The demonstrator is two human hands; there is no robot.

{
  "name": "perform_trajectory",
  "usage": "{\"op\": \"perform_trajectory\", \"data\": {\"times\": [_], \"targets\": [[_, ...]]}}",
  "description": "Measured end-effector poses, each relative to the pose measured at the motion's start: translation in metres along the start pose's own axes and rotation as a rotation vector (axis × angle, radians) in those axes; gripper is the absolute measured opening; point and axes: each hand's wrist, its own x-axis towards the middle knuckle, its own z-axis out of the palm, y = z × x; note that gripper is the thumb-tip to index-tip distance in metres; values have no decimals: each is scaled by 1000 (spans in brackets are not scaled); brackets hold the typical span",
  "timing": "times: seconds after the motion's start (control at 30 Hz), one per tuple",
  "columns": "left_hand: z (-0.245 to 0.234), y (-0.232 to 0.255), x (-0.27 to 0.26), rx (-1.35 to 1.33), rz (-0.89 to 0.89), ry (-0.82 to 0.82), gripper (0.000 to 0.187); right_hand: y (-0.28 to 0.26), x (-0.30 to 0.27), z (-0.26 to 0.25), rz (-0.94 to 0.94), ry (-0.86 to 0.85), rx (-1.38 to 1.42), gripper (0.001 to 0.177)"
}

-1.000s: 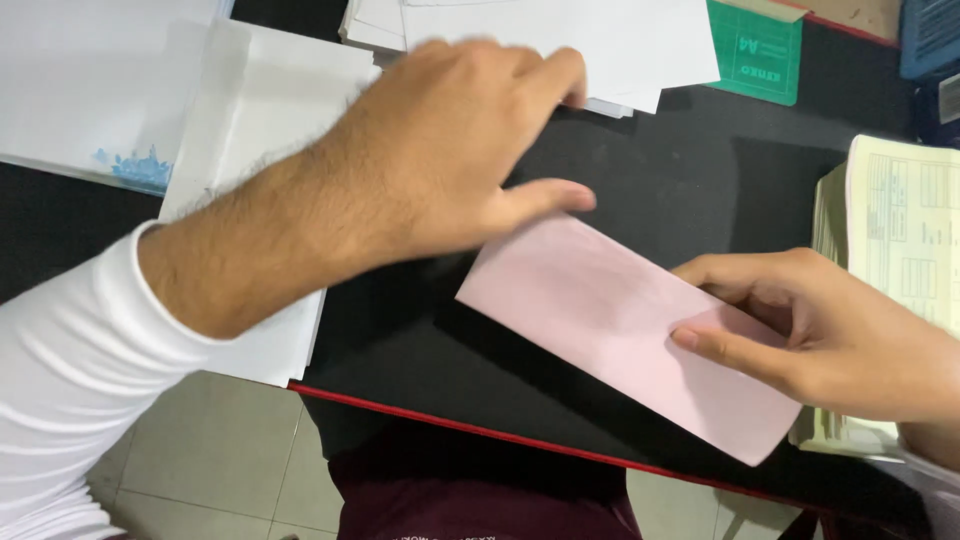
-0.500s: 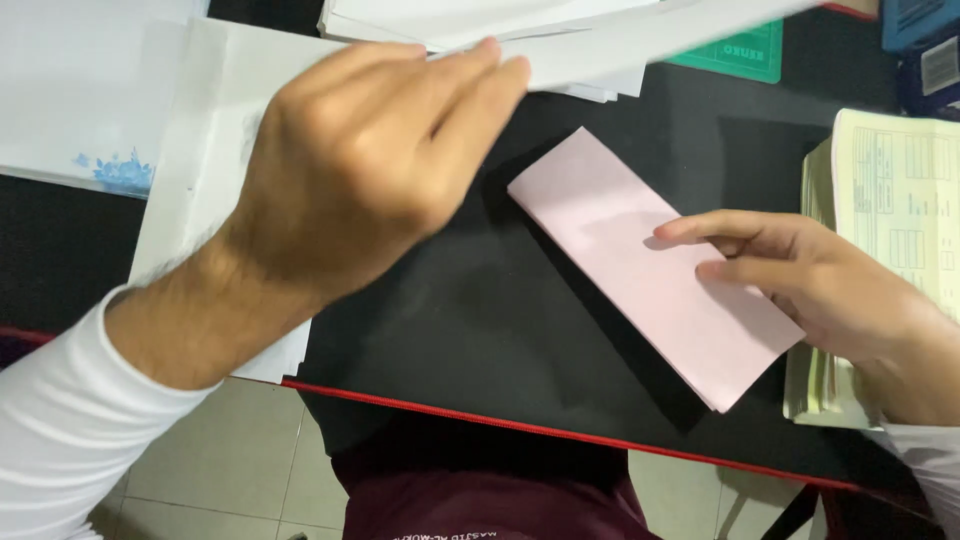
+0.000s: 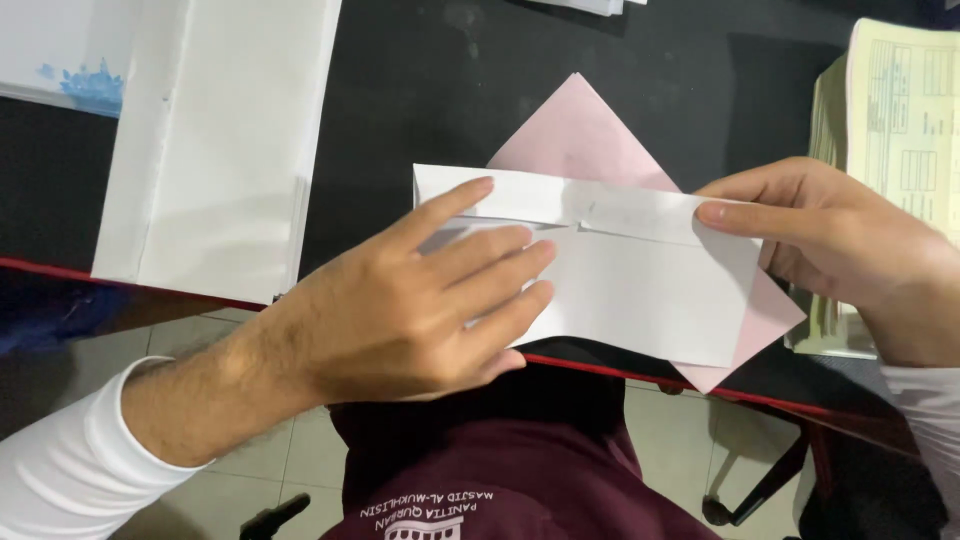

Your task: Folding different colored papers and preparing envelopes for mailing

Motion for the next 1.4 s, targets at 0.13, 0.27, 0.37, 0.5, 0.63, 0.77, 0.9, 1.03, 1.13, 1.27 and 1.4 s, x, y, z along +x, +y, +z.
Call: {"op": "perform_trajectory", "data": {"times": [0.13,0.27,0.37,0.5,0.63,0.77,0.9,1.03,1.13,1.27,1.4], "targets": [[-2,-10,2,-134,-264,-116,92,-10,-9,8,-90,-31,-64,44],[1,-24,-1,-136,-325,-177,75,-7,-10,10,-137,-80,-62,43],[7,-33,-3,-337,-416,-281,81,-3,-8,7,-251,-141,-86,42],[15,-40,1,-395,-363,-204,74,-2,-7,8,-210,-127,-66,41],[26,-42,6,-532,-405,-255,64,1,-6,11,-219,-196,-19,44],[20,-44,9,-600,-438,-335,58,1,-4,14,-148,-106,-3,44],[17,-46,11,-664,-381,-335,53,-5,-7,13,-131,-74,-60,40],[15,-52,12,-655,-352,-422,57,-18,-14,19,-214,5,-435,47],[20,-59,12,-636,-287,-410,61,-38,-20,33,-216,127,-590,50],[16,-60,15,-575,-229,-332,55,-46,-17,37,-121,164,-579,48],[16,-60,18,-444,-203,-327,51,-44,-8,38,-219,109,-588,35]]}}
